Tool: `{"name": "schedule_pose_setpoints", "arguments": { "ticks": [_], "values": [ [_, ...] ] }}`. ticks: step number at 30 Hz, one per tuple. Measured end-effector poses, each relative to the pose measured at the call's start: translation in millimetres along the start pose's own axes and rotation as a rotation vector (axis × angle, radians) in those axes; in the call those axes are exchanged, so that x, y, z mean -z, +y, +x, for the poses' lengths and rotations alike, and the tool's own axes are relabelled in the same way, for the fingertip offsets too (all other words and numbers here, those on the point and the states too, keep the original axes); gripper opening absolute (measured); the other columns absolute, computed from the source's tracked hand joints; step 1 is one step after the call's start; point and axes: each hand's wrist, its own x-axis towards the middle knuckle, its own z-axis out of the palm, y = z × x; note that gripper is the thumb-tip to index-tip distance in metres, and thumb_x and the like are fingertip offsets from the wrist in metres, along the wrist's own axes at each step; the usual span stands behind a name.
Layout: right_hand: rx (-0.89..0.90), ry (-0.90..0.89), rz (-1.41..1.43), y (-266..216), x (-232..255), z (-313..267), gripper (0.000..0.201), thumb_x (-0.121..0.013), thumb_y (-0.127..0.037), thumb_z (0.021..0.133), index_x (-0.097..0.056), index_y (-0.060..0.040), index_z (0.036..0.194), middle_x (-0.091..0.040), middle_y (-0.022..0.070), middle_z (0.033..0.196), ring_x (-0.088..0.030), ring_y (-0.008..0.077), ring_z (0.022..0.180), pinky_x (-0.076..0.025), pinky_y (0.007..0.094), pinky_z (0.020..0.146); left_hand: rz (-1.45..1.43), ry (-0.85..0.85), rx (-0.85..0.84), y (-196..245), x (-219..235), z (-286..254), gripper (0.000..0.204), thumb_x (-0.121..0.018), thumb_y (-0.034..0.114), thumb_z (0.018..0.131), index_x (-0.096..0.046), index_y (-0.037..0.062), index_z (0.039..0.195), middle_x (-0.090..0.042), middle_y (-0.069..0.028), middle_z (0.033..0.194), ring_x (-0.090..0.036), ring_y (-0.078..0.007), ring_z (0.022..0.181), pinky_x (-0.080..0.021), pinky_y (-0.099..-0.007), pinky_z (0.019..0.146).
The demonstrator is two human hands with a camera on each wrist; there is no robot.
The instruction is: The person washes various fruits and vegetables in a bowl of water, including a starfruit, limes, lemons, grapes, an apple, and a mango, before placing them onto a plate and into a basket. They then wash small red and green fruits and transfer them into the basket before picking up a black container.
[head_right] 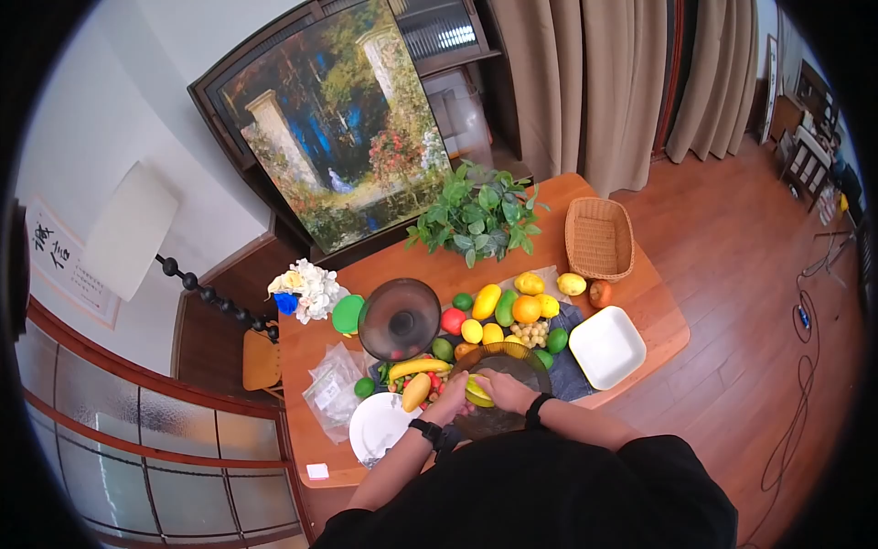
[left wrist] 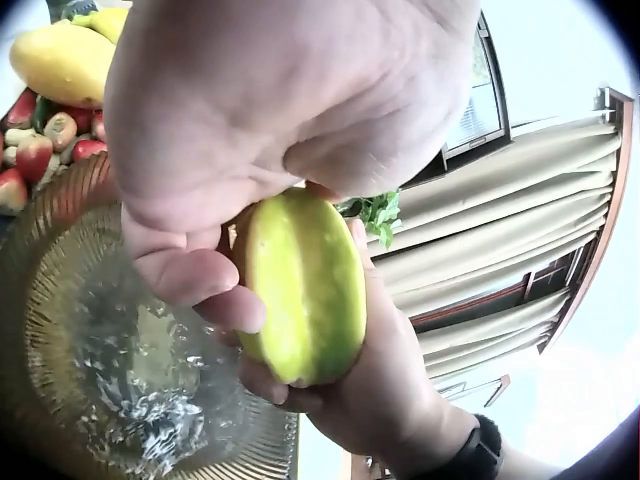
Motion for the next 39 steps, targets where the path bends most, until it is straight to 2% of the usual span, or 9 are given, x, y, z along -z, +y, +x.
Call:
{"name": "schedule_pose_setpoints", "arguments": {
  "ticks": [6,8,14,22,27,32,34,35,39],
  "values": [
    [0.181,0.001,-0.171,-3.5,7.5,-7.6,0.047,-0.045,-0.032,0.102,-0.041,-0.0053,0.14,-0.06,0.0278,0.117,-0.058,0.045,0.11,-0.045,0.0486,0.095,-0.165,0.055,0.051,-5.2,0.9,-0.3,0.042,-0.032,0.045,0.104,-0.053,0.0101,0.116,-0.065,-0.0055,0.079,-0.059,-0.0149,0.052,-0.045,-0.0262,0.048],
    [0.179,-0.026,-0.205,-6.4,9.8,-10.1,0.049,-0.046,-0.032,0.101,-0.039,-0.0063,0.142,-0.057,0.0277,0.12,-0.057,0.0455,0.111,-0.045,0.0487,0.096,-0.377,-0.121,0.172,-17.2,10.5,13.8,0.041,-0.034,0.046,0.103,-0.055,0.0131,0.116,-0.068,-0.0037,0.085,-0.064,-0.0153,0.065,-0.049,-0.0294,0.055],
    [0.247,-0.05,-0.141,-10.9,1.1,-12.8,0.059,-0.056,-0.028,0.098,-0.03,-0.0076,0.147,-0.049,0.026,0.128,-0.053,0.0446,0.117,-0.043,0.0449,0.101,-0.496,-0.077,0.191,-2.2,3.9,-8.7,0.042,-0.038,0.052,0.103,-0.057,0.0188,0.12,-0.067,-0.0017,0.108,-0.066,-0.0176,0.09,-0.054,-0.0341,0.067],
    [0.082,-0.274,-0.042,26.2,-7.6,8.3,0.069,-0.074,-0.036,0.084,-0.044,-0.0064,0.138,-0.052,0.0251,0.133,-0.051,0.0395,0.125,-0.042,0.0438,0.103,-0.327,-0.226,0.03,-29.6,12.4,0.9,0.044,-0.05,0.042,0.102,-0.053,0.0093,0.13,-0.063,-0.008,0.118,-0.066,-0.0213,0.102,-0.058,-0.0398,0.08],
    [0.197,-0.265,-0.17,44.0,-7.6,13.3,0.064,-0.074,-0.031,0.079,-0.051,-0.0045,0.132,-0.06,0.0243,0.122,-0.057,0.0399,0.118,-0.046,0.0444,0.1,-0.005,-0.227,-0.16,-51.7,12.8,23.4,0.038,-0.06,0.023,0.098,-0.053,0.0036,0.129,-0.064,-0.0107,0.119,-0.066,-0.0216,0.103,-0.057,-0.0365,0.084],
    [0.243,-0.138,-0.367,83.4,-1.6,26.4,0.054,-0.068,-0.02,0.077,-0.058,-0.0044,0.127,-0.064,0.0243,0.115,-0.061,0.0389,0.111,-0.048,0.0445,0.099,0.607,0.165,-0.307,-38.0,10.2,12.5,0.037,-0.069,0.019,0.089,-0.06,-0.0001,0.119,-0.066,-0.0139,0.107,-0.067,-0.0189,0.098,-0.055,-0.0294,0.08],
    [-0.12,0.018,-0.325,94.1,-0.4,31.8,0.055,-0.065,-0.015,0.075,-0.059,-0.0011,0.127,-0.062,0.0243,0.122,-0.056,0.0387,0.12,-0.043,0.0417,0.106,0.675,0.137,-0.34,-38.2,10.6,13.4,0.036,-0.07,0.02,0.087,-0.061,-0.0004,0.116,-0.067,-0.0135,0.099,-0.068,-0.0179,0.089,-0.054,-0.0285,0.073],
    [-0.162,0.105,-0.37,98.9,-5.1,33.4,0.049,-0.063,-0.014,0.075,-0.061,0.0036,0.121,-0.066,0.023,0.113,-0.064,0.0374,0.106,-0.05,0.0388,0.098,0.743,0.109,-0.373,-39.7,11.2,16.3,0.035,-0.071,0.02,0.086,-0.063,-0.0007,0.113,-0.068,-0.013,0.092,-0.069,-0.0168,0.08,-0.054,-0.0275,0.067],
    [-0.354,-0.066,-0.177,103.5,-8.1,46.3,0.043,-0.065,-0.017,0.078,-0.064,0.0045,0.115,-0.07,0.0209,0.101,-0.069,0.034,0.087,-0.056,0.0378,0.085,0.607,0.065,-0.219,-41.2,0.1,14.1,0.031,-0.071,0.017,0.085,-0.064,-0.0008,0.11,-0.065,-0.0067,0.069,-0.059,-0.015,0.048,-0.047,-0.028,0.048]
  ]
}}
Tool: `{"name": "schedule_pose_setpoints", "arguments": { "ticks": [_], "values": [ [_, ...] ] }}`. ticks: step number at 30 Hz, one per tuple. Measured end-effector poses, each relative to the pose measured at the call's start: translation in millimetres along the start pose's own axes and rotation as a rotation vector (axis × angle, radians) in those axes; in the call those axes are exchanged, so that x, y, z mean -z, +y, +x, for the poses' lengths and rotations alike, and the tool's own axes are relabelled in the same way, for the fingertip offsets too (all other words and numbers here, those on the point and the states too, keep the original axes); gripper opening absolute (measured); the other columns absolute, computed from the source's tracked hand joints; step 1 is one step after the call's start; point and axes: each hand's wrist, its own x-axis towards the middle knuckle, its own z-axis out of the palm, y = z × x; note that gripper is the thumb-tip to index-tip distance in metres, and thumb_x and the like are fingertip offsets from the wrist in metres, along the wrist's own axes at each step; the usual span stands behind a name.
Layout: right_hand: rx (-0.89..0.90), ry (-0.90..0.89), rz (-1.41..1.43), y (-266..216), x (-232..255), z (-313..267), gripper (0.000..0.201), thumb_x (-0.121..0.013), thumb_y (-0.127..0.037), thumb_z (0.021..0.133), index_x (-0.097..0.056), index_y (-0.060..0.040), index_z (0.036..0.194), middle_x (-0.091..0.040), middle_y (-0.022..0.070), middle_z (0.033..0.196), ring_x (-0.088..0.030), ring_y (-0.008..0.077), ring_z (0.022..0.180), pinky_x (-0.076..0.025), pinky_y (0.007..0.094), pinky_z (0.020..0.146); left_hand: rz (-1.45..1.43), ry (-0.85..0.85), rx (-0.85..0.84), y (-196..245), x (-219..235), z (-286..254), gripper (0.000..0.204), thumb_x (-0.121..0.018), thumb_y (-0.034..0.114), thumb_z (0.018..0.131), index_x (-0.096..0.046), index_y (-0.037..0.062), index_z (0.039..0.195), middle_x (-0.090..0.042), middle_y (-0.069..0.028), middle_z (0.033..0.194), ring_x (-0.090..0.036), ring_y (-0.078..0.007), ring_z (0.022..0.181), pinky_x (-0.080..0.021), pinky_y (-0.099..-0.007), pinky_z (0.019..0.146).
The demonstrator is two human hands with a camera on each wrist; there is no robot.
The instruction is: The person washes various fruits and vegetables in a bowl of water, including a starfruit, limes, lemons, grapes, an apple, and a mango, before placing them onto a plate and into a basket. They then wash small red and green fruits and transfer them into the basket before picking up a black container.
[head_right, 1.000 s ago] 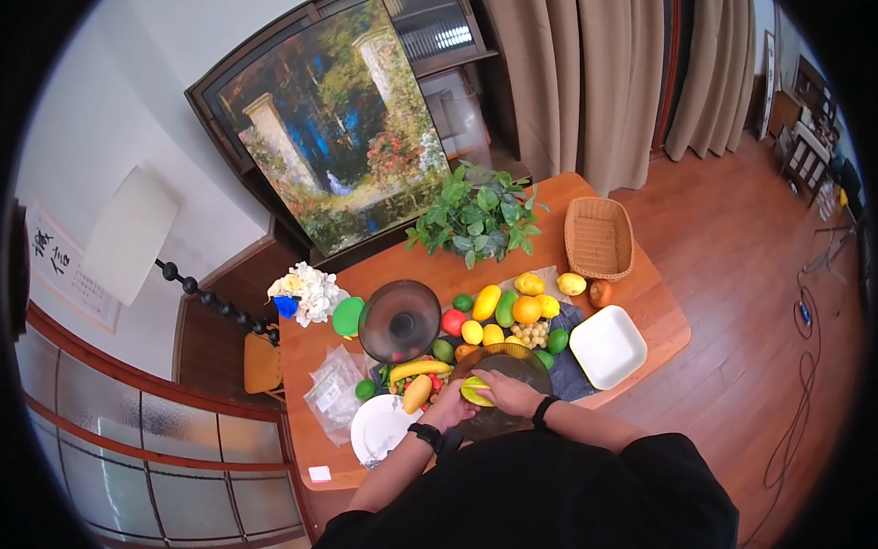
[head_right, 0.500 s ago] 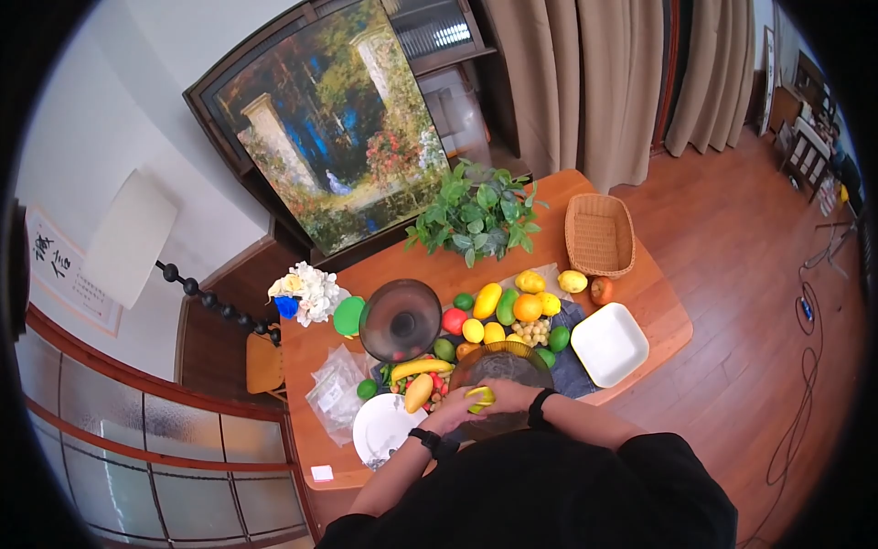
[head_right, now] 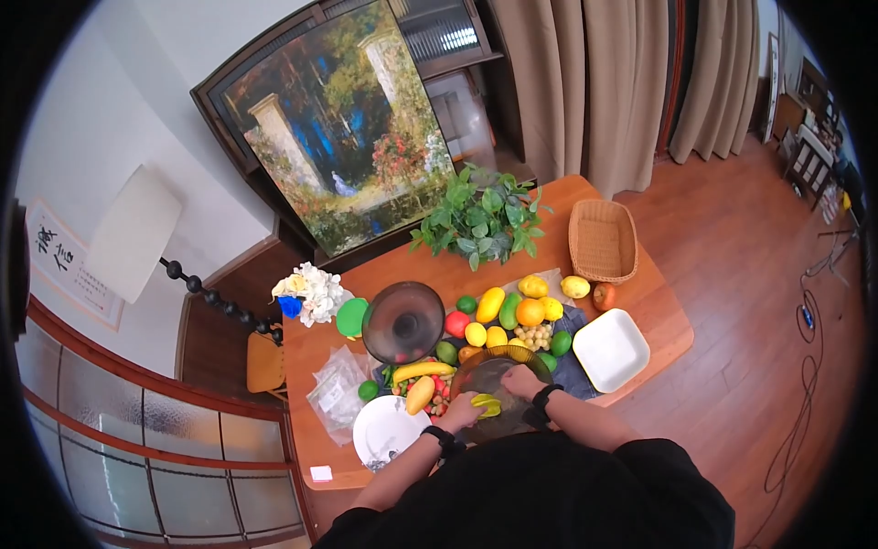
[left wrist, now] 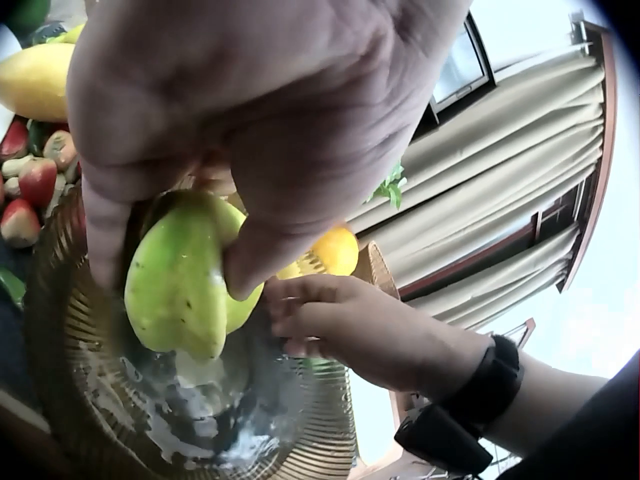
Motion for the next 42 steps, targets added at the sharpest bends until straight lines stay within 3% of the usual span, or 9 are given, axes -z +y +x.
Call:
{"name": "schedule_pose_setpoints", "arguments": {
  "ticks": [3,9,13,19,25,31,33,39,42],
  "values": [
    [0.059,-0.114,0.856,-29.1,1.3,-26.3,0.036,-0.066,-0.022,0.083,-0.068,0.0026,0.109,-0.071,0.0186,0.094,-0.069,0.0305,0.073,-0.057,0.0383,0.075,-0.005,-0.035,0.043,-10.9,-5.9,7.0,0.029,-0.07,0.016,0.085,-0.065,0.0006,0.108,-0.067,-0.0117,0.081,-0.062,-0.0175,0.052,-0.045,-0.0312,0.045],
    [0.508,0.262,-0.036,-21.5,-3.4,-29.4,0.04,-0.063,-0.034,0.092,-0.067,-0.0004,0.113,-0.071,0.0124,0.101,-0.069,0.0225,0.093,-0.057,0.0316,0.072,-0.398,-0.107,0.057,19.3,6.8,-1.5,0.051,-0.066,0.005,0.088,-0.049,0.0054,0.136,-0.062,-0.0063,0.112,-0.067,-0.0164,0.093,-0.057,-0.0273,0.07],
    [-0.014,-0.1,0.545,-54.0,26.8,-60.8,0.058,-0.061,-0.048,0.093,-0.058,0.0014,0.124,-0.067,0.0132,0.104,-0.069,0.0228,0.087,-0.057,0.0354,0.067,-0.569,-0.13,-0.042,21.5,13.3,-4.8,0.055,-0.066,0.005,0.09,-0.043,0.006,0.141,-0.055,-0.0075,0.125,-0.062,-0.0175,0.107,-0.057,-0.0283,0.082],
    [0.067,-0.481,0.604,-47.1,29.3,-55.1,0.062,-0.052,-0.053,0.098,-0.05,-0.0024,0.134,-0.065,0.0137,0.102,-0.068,0.0177,0.085,-0.057,0.0305,0.064,-0.66,-0.283,0.027,34.3,29.9,-27.8,0.045,-0.059,0.025,0.099,-0.044,0.0127,0.14,-0.059,-0.0065,0.114,-0.065,-0.0159,0.086,-0.054,-0.0277,0.067],
    [0.637,0.244,0.083,-66.8,14.2,-66.6,0.042,-0.045,-0.036,0.103,-0.058,-0.0031,0.128,-0.066,0.0231,0.113,-0.067,0.0341,0.101,-0.052,0.0394,0.088,-0.871,-0.172,0.245,32.8,28.8,-13.0,0.04,-0.04,0.053,0.102,-0.053,0.0151,0.106,-0.051,-0.0002,0.07,-0.05,-0.0127,0.047,-0.036,-0.0239,0.042],
    [0.546,0.243,0.311,-71.8,10.0,-64.1,0.04,-0.047,-0.033,0.102,-0.064,-0.0008,0.117,-0.067,0.0246,0.106,-0.067,0.0361,0.096,-0.053,0.0412,0.084,-0.681,0.125,0.392,13.1,13.2,7.8,0.036,-0.043,0.042,0.103,-0.055,0.0081,0.106,-0.054,-0.0051,0.071,-0.053,-0.0167,0.049,-0.038,-0.0265,0.042],
    [0.021,-0.126,0.456,-77.7,21.1,-58.9,0.042,-0.049,-0.038,0.101,-0.064,-0.0022,0.116,-0.068,0.0168,0.091,-0.067,0.0254,0.069,-0.053,0.0357,0.057,-0.332,0.421,-0.235,-21.5,-5.2,27.9,0.035,-0.043,0.034,0.103,-0.057,0.0034,0.11,-0.06,-0.01,0.078,-0.058,-0.0198,0.056,-0.044,-0.0285,0.047],
    [-0.076,-0.553,0.873,-52.7,28.7,-41.6,0.044,-0.047,-0.045,0.102,-0.061,-0.0108,0.125,-0.059,0.003,0.076,-0.052,0.0089,0.051,-0.041,0.0222,0.043,-0.317,0.242,-0.142,36.4,24.0,-19.0,0.036,-0.044,0.034,0.104,-0.061,0.0027,0.11,-0.062,-0.0076,0.085,-0.06,-0.0151,0.066,-0.047,-0.0285,0.055],
    [0.028,-0.371,0.69,-62.9,22.9,-51.3,0.045,-0.045,-0.045,0.103,-0.058,-0.0114,0.13,-0.06,0.0028,0.078,-0.051,0.0083,0.051,-0.041,0.0223,0.044,-0.479,0.188,-0.01,26.6,24.1,-13.6,0.036,-0.044,0.038,0.104,-0.062,0.0069,0.112,-0.062,-0.0044,0.084,-0.057,-0.0118,0.064,-0.045,-0.0264,0.053]
  ]
}}
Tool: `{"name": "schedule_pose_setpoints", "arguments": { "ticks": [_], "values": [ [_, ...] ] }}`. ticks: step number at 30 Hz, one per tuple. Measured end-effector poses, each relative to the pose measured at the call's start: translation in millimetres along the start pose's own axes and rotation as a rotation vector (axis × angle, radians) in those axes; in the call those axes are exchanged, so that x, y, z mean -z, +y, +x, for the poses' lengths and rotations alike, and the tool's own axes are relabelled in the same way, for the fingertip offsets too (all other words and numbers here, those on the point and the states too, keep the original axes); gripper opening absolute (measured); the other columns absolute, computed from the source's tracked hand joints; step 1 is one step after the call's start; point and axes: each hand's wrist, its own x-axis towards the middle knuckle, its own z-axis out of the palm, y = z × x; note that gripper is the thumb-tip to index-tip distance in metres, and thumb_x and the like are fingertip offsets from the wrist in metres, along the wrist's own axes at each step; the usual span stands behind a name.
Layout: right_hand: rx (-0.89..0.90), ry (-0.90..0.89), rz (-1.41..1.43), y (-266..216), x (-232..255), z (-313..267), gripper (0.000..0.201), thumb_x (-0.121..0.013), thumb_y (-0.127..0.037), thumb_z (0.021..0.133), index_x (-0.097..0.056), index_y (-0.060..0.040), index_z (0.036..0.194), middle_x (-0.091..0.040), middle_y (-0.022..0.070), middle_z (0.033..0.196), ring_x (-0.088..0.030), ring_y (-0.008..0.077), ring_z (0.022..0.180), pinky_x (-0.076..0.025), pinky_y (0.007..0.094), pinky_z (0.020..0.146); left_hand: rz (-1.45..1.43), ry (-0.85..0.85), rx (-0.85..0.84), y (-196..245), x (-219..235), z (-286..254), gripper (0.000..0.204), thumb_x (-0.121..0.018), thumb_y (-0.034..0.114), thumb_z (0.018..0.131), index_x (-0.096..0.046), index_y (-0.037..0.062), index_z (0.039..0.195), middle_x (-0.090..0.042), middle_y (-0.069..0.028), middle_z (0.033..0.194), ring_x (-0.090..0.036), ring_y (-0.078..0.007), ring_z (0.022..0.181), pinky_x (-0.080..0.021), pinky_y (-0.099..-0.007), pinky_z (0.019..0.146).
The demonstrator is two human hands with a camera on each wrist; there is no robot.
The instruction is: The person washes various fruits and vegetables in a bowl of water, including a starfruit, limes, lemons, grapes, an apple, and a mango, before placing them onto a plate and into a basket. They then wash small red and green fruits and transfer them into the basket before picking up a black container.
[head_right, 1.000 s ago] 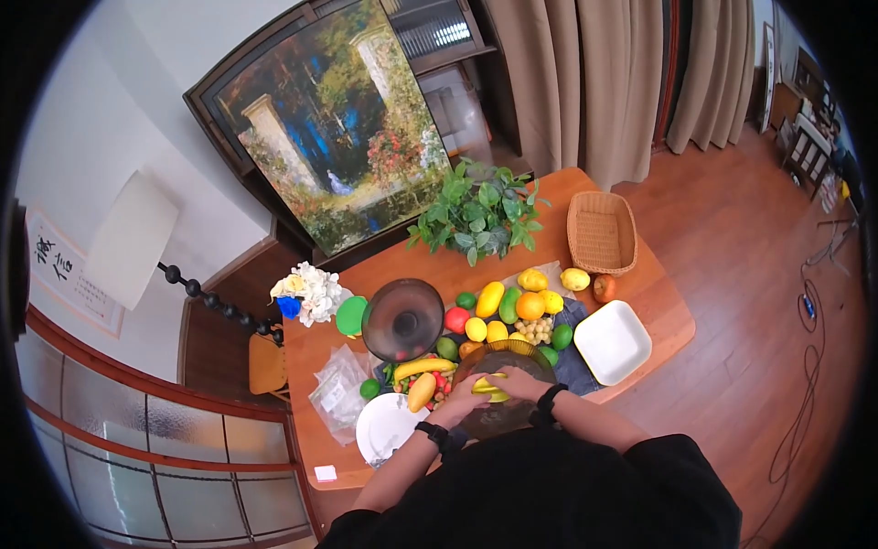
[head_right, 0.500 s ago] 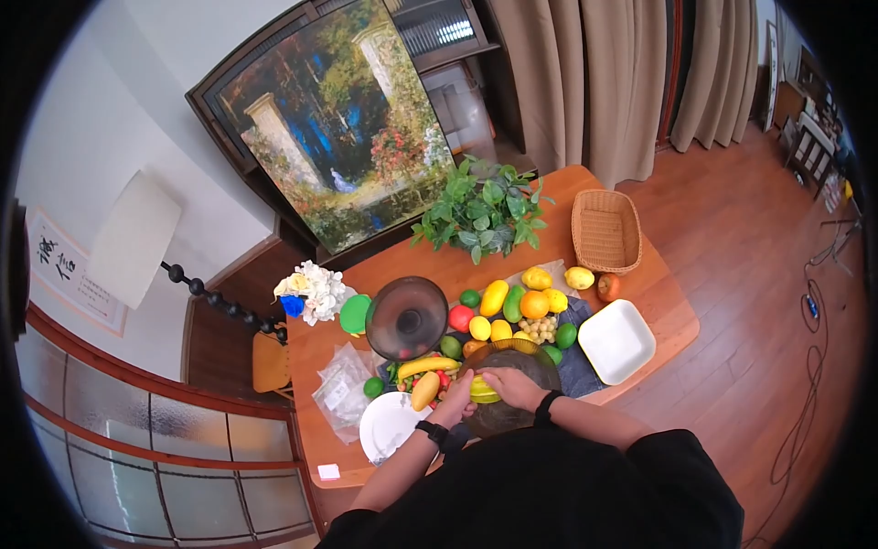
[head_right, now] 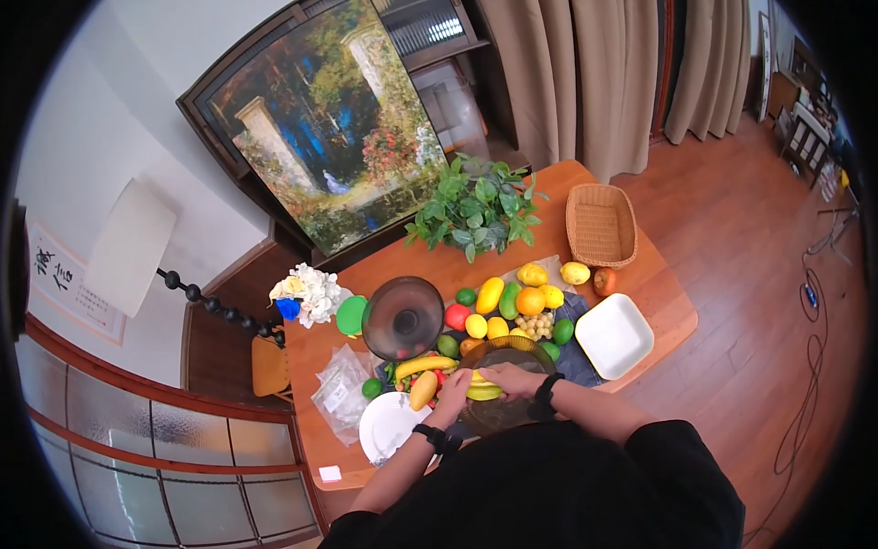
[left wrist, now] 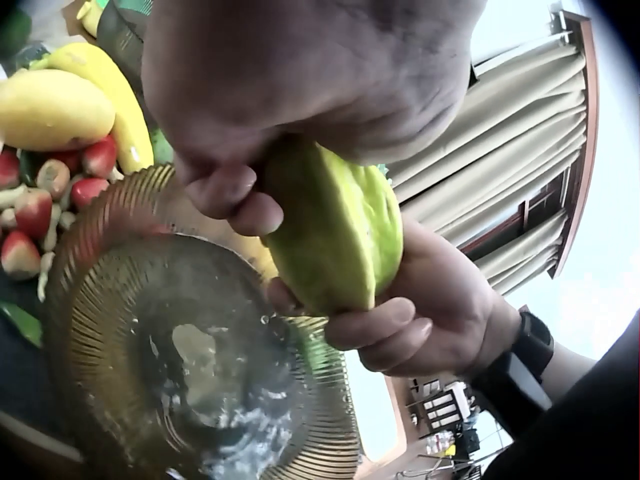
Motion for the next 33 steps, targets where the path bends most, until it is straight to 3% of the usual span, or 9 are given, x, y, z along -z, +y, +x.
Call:
{"name": "schedule_pose_setpoints", "arguments": {
  "ticks": [7,9,12,19,21,23,26,29,33],
  "values": [
    [0.251,0.087,-0.328,-14.4,-15.8,-15.6,0.045,-0.045,-0.037,0.103,-0.053,-0.0049,0.134,-0.067,0.0169,0.101,-0.067,0.0238,0.071,-0.054,0.0343,0.063,-0.175,0.145,0.391,-3.7,1.2,8.1,0.04,-0.039,0.048,0.103,-0.055,0.0145,0.118,-0.061,-0.0023,0.094,-0.057,-0.0136,0.069,-0.045,-0.0272,0.055],
    [0.545,0.158,-0.68,-4.0,-10.3,-12.5,0.046,-0.048,-0.032,0.102,-0.05,-0.0018,0.136,-0.063,0.0256,0.116,-0.065,0.0394,0.099,-0.051,0.0429,0.09,-0.351,-0.32,0.573,-7.1,11.0,8.1,0.039,-0.037,0.048,0.104,-0.052,0.0161,0.12,-0.06,-0.001,0.098,-0.055,-0.0136,0.07,-0.044,-0.0269,0.056],
    [0.427,0.13,-0.608,2.7,-5.1,-15.2,0.049,-0.05,-0.032,0.1,-0.048,-0.0005,0.137,-0.061,0.0288,0.119,-0.056,0.0457,0.115,-0.042,0.0458,0.103,-0.485,-0.319,0.473,-39.8,7.4,21.6,0.03,-0.04,0.04,0.104,-0.055,0.0153,0.113,-0.063,-0.0023,0.088,-0.059,-0.0121,0.067,-0.045,-0.0262,0.052],
    [0.302,0.085,-0.974,46.3,26.9,12.4,0.054,-0.062,-0.032,0.087,-0.055,0.0014,0.129,-0.064,0.0294,0.113,-0.061,0.0434,0.11,-0.047,0.0479,0.098,0.036,-0.052,0.265,-41.6,-7.2,11.9,0.032,-0.054,0.019,0.097,-0.058,0.0093,0.128,-0.067,-0.0069,0.105,-0.065,-0.0226,0.094,-0.054,-0.035,0.072],
    [0.147,0.447,-0.897,58.6,36.3,29.2,0.04,-0.06,-0.028,0.085,-0.067,0.003,0.108,-0.068,0.0269,0.1,-0.067,0.0419,0.091,-0.053,0.0484,0.087,0.398,0.002,-0.082,-71.0,-6.2,26.8,0.041,-0.058,0.011,0.092,-0.056,0.0063,0.133,-0.067,-0.0101,0.105,-0.065,-0.0226,0.092,-0.054,-0.0344,0.078],
    [0.122,0.586,-0.847,61.7,36.4,30.6,0.032,-0.057,-0.023,0.083,-0.069,0.0062,0.088,-0.068,0.0274,0.089,-0.068,0.0413,0.09,-0.054,0.048,0.083,0.412,-0.046,-0.001,-69.8,-10.8,28.6,0.044,-0.06,0.011,0.089,-0.056,0.0081,0.133,-0.066,-0.0079,0.106,-0.064,-0.0196,0.089,-0.052,-0.0327,0.071],
    [-0.222,0.328,-0.807,48.3,42.1,31.3,0.035,-0.058,-0.025,0.088,-0.069,0.009,0.091,-0.07,0.0236,0.085,-0.071,0.033,0.08,-0.058,0.0401,0.072,0.36,-0.162,0.125,-50.3,-18.5,20.5,0.043,-0.062,0.012,0.087,-0.058,0.0091,0.129,-0.065,-0.0049,0.1,-0.062,-0.0159,0.081,-0.05,-0.0302,0.062],
    [-0.054,0.047,0.078,37.8,26.5,22.7,0.031,-0.059,-0.023,0.092,-0.071,0.0054,0.094,-0.072,0.0141,0.084,-0.072,0.0242,0.078,-0.059,0.0338,0.07,0.227,-0.245,0.153,-22.7,-20.3,5.9,0.035,-0.064,0.014,0.087,-0.061,0.0084,0.122,-0.064,-0.0026,0.091,-0.061,-0.0138,0.073,-0.048,-0.0286,0.058],
    [-0.017,0.042,-0.058,19.7,11.0,12.9,0.03,-0.058,-0.026,0.095,-0.07,0.0005,0.104,-0.071,0.0124,0.094,-0.071,0.0206,0.08,-0.059,0.0307,0.069,0.253,-0.236,0.231,-10.0,-15.0,-0.8,0.031,-0.066,0.017,0.089,-0.063,0.0098,0.118,-0.062,0.0006,0.085,-0.058,-0.0088,0.068,-0.046,-0.0241,0.055]
  ]
}}
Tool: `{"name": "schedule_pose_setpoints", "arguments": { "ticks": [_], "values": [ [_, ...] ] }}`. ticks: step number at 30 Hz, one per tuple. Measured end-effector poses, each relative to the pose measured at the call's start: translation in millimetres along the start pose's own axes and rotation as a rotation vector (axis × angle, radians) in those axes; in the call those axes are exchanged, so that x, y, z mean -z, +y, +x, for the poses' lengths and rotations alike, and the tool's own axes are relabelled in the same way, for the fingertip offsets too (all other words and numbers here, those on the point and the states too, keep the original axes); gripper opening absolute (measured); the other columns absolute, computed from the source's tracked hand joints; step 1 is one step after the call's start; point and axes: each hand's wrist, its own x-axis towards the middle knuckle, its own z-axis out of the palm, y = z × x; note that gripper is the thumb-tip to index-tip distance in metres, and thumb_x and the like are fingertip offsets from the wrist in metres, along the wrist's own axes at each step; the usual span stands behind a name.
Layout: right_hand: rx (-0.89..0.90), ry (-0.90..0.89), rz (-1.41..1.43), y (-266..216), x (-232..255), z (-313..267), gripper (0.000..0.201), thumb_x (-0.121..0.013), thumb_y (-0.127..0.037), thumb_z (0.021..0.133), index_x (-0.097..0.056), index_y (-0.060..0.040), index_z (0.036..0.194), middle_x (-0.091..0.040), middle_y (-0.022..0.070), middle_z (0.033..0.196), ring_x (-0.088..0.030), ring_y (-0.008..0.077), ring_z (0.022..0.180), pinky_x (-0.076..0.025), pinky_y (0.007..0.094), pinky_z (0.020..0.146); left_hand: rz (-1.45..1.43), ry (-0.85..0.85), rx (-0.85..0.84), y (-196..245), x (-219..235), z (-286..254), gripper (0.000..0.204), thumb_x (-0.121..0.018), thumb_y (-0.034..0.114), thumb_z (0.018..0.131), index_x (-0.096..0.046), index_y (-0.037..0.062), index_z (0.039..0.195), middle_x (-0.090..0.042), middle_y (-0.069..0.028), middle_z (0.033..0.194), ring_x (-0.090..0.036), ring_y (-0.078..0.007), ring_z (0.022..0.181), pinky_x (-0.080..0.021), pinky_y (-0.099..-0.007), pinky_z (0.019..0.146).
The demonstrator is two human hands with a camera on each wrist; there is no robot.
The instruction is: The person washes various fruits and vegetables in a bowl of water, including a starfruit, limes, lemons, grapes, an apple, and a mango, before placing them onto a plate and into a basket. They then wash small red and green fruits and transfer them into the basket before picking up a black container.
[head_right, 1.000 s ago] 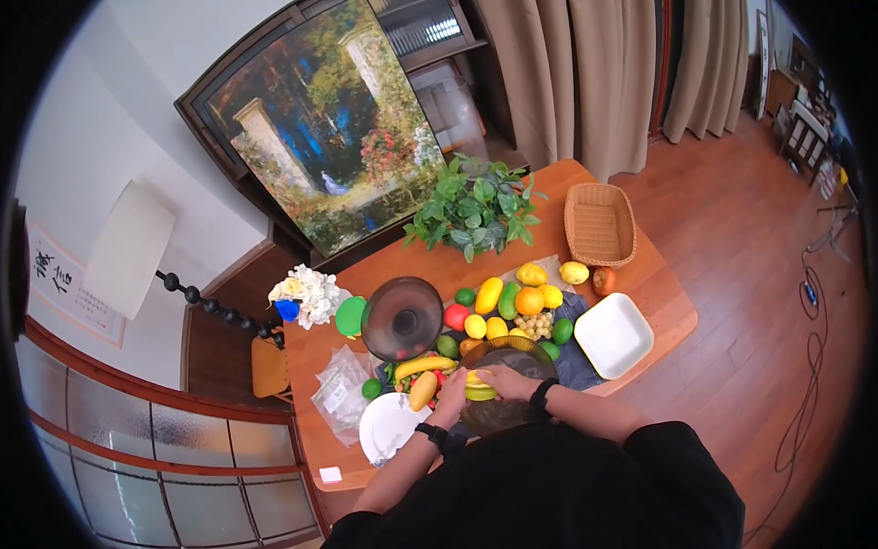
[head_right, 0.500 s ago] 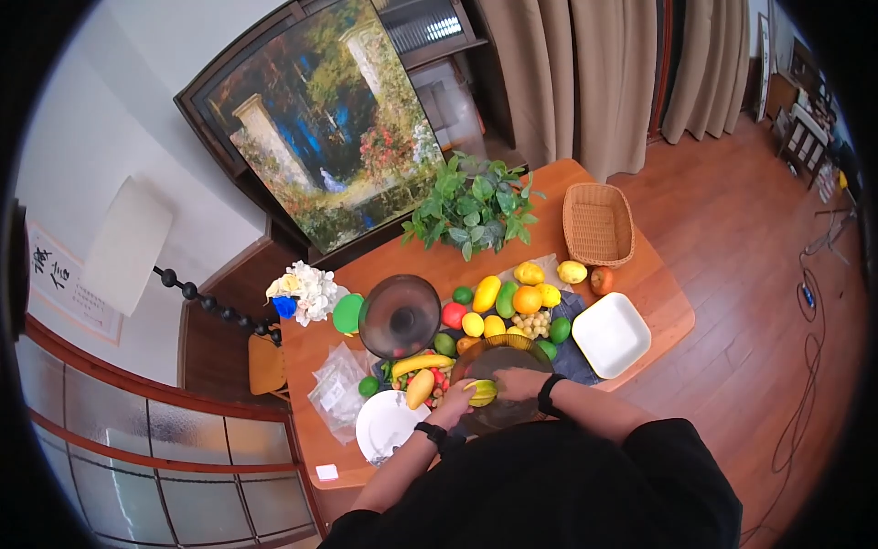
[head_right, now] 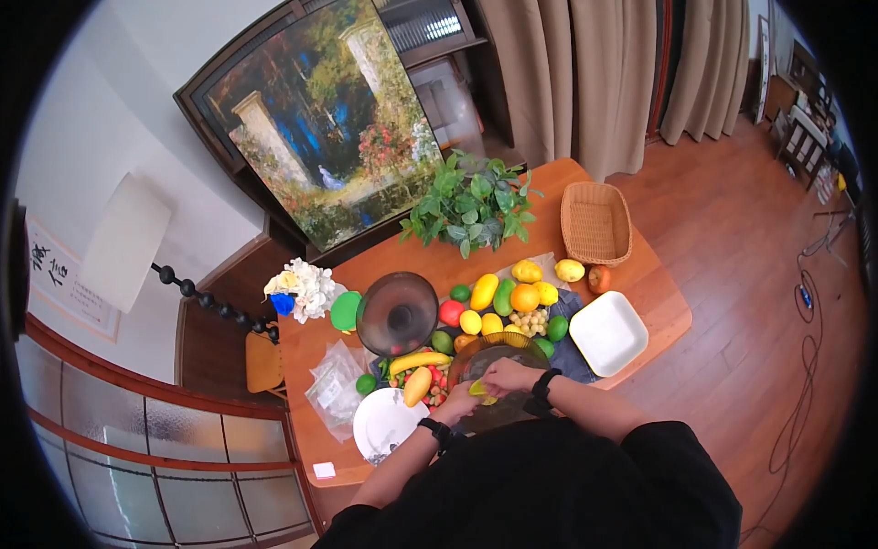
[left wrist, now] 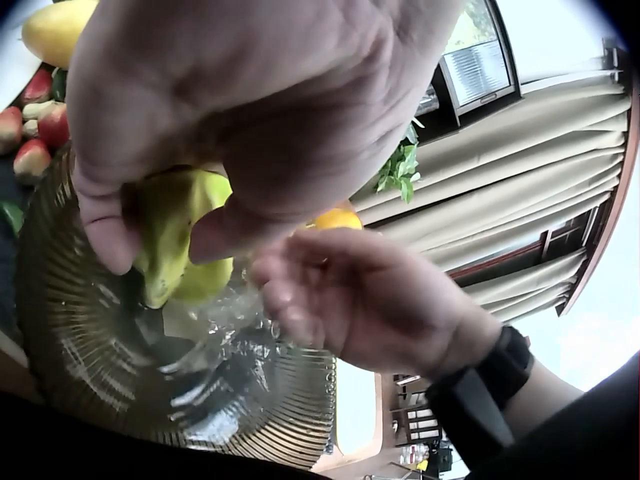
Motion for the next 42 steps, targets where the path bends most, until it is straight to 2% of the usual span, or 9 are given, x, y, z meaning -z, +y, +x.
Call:
{"name": "schedule_pose_setpoints", "arguments": {
  "ticks": [4,7,9,13,17,23,29,37,42],
  "values": [
    [0.174,0.202,-0.609,7.8,5.1,2.4,0.036,-0.058,-0.033,0.095,-0.068,-0.001,0.108,-0.07,0.0115,0.091,-0.07,0.0212,0.072,-0.058,0.0335,0.064,-0.024,-0.041,-0.047,12.3,3.6,-10.1,0.028,-0.066,0.012,0.09,-0.064,0.007,0.117,-0.061,0.0018,0.077,-0.051,-0.0069,0.055,-0.039,-0.0225,0.049],
    [-0.057,0.223,-0.431,2.0,-0.1,-12.3,0.044,-0.057,-0.043,0.096,-0.061,-0.0054,0.118,-0.068,0.0092,0.089,-0.069,0.0206,0.072,-0.054,0.0324,0.06,-0.078,0.004,-0.205,14.6,3.6,-12.5,0.034,-0.067,0.014,0.091,-0.062,0.0072,0.124,-0.061,0.0017,0.078,-0.054,-0.0071,0.059,-0.042,-0.0221,0.052],
    [-0.251,-0.113,0.266,-0.9,3.6,-19.4,0.044,-0.051,-0.048,0.1,-0.053,-0.0095,0.122,-0.063,0.0058,0.083,-0.063,0.0174,0.066,-0.05,0.0295,0.056,-0.108,-0.031,-0.3,12.2,7.1,-11.0,0.041,-0.065,0.015,0.093,-0.055,0.0079,0.133,-0.061,-0.0002,0.086,-0.057,-0.0077,0.065,-0.047,-0.0227,0.055],
    [-0.007,-0.143,0.554,18.7,7.5,-2.7,0.033,-0.036,-0.038,0.107,-0.052,-0.0095,0.113,-0.055,0.0027,0.076,-0.049,0.0106,0.057,-0.042,0.0252,0.049,-0.208,-0.141,-0.253,19.9,12.9,-14.7,0.048,-0.062,0.02,0.096,-0.045,0.0093,0.14,-0.061,-0.0037,0.101,-0.061,-0.0096,0.07,-0.051,-0.0231,0.058],
    [0.072,0.191,0.365,14.5,-4.2,4.6,0.035,-0.034,-0.035,0.107,-0.056,-0.0078,0.11,-0.055,0.0042,0.074,-0.049,0.01,0.053,-0.04,0.023,0.046,-0.369,-0.047,-0.15,21.5,4.6,-7.4,0.047,-0.055,0.026,0.101,-0.036,0.012,0.142,-0.059,-0.006,0.103,-0.062,-0.0123,0.073,-0.052,-0.0242,0.06],
    [0.019,-0.045,0.647,19.3,3.6,-3.8,0.032,-0.041,-0.03,0.106,-0.051,-0.0134,0.131,-0.059,-0.0002,0.091,-0.052,0.0083,0.061,-0.041,0.0205,0.049,-0.539,0.085,-0.09,3.7,4.9,10.0,0.043,-0.056,0.03,0.1,-0.041,0.0056,0.133,-0.06,-0.0066,0.1,-0.058,-0.0108,0.063,-0.047,-0.0231,0.051],
    [-0.022,-0.293,0.52,13.8,12.7,-23.1,0.05,-0.059,-0.027,0.1,-0.042,-0.0208,0.147,-0.061,-0.0055,0.1,-0.057,0.0037,0.068,-0.043,0.016,0.052,-0.45,0.063,-0.05,-4.7,19.3,4.8,0.039,-0.042,0.041,0.105,-0.058,0.0062,0.112,-0.061,-0.0033,0.08,-0.057,-0.0113,0.058,-0.047,-0.024,0.051],
    [0.009,0.003,0.162,-4.6,3.9,-25.8,0.047,-0.062,-0.025,0.098,-0.052,-0.0159,0.143,-0.064,-0.0012,0.082,-0.058,0.0048,0.059,-0.045,0.0184,0.047,-0.421,0.126,-0.048,-8.3,17.8,-3.4,0.043,-0.046,0.036,0.105,-0.056,0.0079,0.136,-0.071,-0.0083,0.097,-0.067,-0.0122,0.066,-0.05,-0.0207,0.054],
    [0.089,0.111,0.092,2.9,-2.7,-24.5,0.04,-0.061,-0.022,0.098,-0.059,-0.0138,0.137,-0.065,0.0011,0.081,-0.057,0.0057,0.056,-0.046,0.0189,0.047,-0.398,0.192,-0.083,3.0,17.1,-17.1,0.036,-0.054,0.027,0.102,-0.058,0.0014,0.126,-0.07,-0.0109,0.096,-0.071,-0.0171,0.067,-0.054,-0.0226,0.052]
  ]
}}
